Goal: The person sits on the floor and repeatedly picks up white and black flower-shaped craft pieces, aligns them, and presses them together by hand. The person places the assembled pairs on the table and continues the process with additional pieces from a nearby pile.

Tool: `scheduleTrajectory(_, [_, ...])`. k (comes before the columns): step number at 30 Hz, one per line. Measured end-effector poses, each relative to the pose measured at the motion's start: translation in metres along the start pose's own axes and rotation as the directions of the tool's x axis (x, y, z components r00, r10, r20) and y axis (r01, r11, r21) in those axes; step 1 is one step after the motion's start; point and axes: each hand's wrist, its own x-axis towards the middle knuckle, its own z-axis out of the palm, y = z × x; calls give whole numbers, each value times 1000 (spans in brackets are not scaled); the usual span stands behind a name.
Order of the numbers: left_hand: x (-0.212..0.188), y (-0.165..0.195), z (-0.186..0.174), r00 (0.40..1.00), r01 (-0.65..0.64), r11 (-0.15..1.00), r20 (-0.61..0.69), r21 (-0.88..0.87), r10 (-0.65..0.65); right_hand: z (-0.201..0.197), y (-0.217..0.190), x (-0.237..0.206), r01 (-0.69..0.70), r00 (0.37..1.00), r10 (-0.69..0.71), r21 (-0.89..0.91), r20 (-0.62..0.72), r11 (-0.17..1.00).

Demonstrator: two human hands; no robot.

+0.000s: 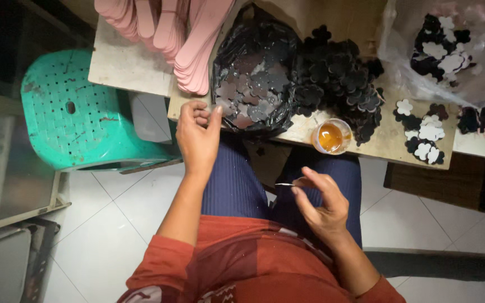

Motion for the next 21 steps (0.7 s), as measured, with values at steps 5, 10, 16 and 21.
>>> scheduleTrajectory(5, [10,-11,1,983,158,986,101,-53,-152,7,3,1,-37,999,37,9,-4,999])
scheduleTrajectory(10, [13,-27,-7,941,338,837,147,-431,-305,14,6,3,-151,985,160,137,-61,979])
scheduleTrajectory(16, [-16,-14,-12,817,577,451,482,-681,-317,18,-16,31,-142,963,203,306,-176,941])
scheduleTrajectory(21, [-89,29,-3,723,605,495,691,-624,-11,31,-40,61,138,969,-93,189,-227,972])
